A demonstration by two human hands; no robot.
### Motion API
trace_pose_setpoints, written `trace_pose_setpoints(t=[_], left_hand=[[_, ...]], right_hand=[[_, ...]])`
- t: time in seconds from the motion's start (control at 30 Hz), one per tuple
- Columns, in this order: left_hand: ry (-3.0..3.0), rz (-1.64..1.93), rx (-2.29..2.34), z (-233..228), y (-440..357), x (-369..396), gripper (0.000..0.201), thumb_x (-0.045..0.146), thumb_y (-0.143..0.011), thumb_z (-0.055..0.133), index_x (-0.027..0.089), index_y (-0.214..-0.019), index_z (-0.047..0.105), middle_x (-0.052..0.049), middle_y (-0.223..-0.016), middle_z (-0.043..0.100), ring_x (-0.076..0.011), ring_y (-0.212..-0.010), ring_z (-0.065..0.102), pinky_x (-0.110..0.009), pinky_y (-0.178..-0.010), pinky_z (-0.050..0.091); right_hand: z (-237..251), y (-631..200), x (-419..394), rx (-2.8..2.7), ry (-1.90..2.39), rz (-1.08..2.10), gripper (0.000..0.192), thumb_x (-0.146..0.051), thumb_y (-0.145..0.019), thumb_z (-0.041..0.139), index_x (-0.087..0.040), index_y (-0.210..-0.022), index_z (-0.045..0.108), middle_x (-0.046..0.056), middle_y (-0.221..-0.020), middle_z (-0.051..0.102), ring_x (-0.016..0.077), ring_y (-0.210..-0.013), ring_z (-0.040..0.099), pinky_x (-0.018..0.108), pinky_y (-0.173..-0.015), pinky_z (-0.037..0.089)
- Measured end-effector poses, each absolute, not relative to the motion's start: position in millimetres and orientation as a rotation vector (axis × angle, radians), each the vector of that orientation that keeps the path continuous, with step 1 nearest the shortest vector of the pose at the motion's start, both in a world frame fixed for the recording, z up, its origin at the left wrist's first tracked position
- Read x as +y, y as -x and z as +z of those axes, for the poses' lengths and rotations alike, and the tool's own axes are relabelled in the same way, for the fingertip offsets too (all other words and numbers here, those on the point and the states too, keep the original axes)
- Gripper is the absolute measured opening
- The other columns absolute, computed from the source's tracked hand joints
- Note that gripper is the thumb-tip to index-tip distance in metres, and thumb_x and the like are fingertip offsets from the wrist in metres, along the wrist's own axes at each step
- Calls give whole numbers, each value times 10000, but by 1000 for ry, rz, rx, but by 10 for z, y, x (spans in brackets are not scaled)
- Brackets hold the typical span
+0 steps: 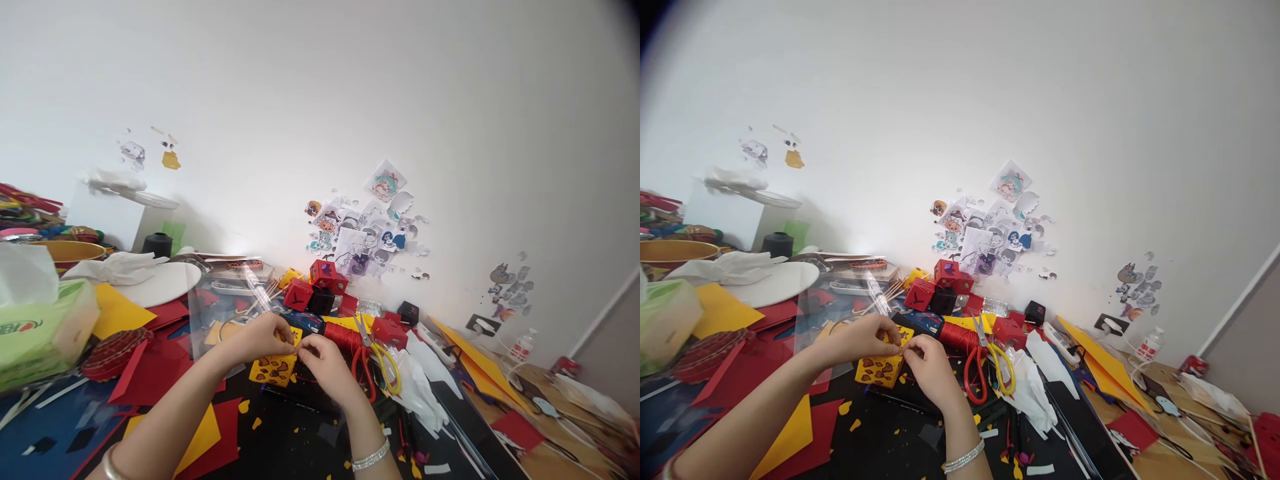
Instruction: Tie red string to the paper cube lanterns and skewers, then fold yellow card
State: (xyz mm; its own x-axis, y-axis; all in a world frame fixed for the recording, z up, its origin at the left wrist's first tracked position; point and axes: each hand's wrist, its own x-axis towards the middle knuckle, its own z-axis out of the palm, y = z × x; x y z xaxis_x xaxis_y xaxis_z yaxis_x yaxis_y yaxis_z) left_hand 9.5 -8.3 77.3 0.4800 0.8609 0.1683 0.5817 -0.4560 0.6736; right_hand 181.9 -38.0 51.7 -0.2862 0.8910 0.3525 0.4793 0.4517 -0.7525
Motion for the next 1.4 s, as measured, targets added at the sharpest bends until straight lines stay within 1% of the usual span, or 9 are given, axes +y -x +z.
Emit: trace_pose_setpoints(t=[0.17,0.37,0.53,0.93,1.17,1.4], left_hand=[[-2201,651,1168,779,-94,-93,284,410,-623,515,163,-601,655,14,-527,526,-106,-506,422,-213,-450,286],[-2188,633,1189,816,-111,-137,235,382,-594,522,167,-541,598,26,-488,470,-106,-485,408,-220,-440,273],[-2199,634,1190,817,-118,-135,233,368,-586,518,174,-456,522,42,-445,383,-93,-469,341,-224,-432,236],[-2185,631,1189,776,-118,-113,214,369,-583,519,180,-495,571,35,-458,448,-99,-469,396,-210,-416,265],[-2178,627,1165,733,-106,-80,227,369,-607,516,182,-480,540,40,-436,421,-93,-438,382,-214,-408,251],[-2175,603,1124,725,-101,-57,232,384,-611,527,182,-499,550,32,-454,466,-108,-457,435,-211,-417,282]], right_hand=[[519,-1820,-390,-1969,1139,614,138,-142,-784,475,-175,-741,602,-4,-746,544,131,-719,510,223,-651,393],[511,-1811,-387,-1966,1139,605,125,-150,-780,484,-173,-741,601,-5,-737,541,132,-704,510,225,-634,392],[504,-1809,-377,-1957,1154,607,138,-139,-784,479,-178,-751,607,3,-749,563,143,-736,528,233,-666,408],[514,-1809,-371,-1955,1147,606,168,-131,-782,473,-173,-747,633,15,-777,601,153,-763,553,245,-700,423],[534,-1797,-389,-1926,1162,644,183,-129,-780,486,-172,-763,664,18,-789,614,147,-771,572,235,-701,433],[538,-1800,-389,-1923,1159,645,210,-119,-777,486,-179,-803,686,26,-811,641,160,-810,584,251,-733,440]])
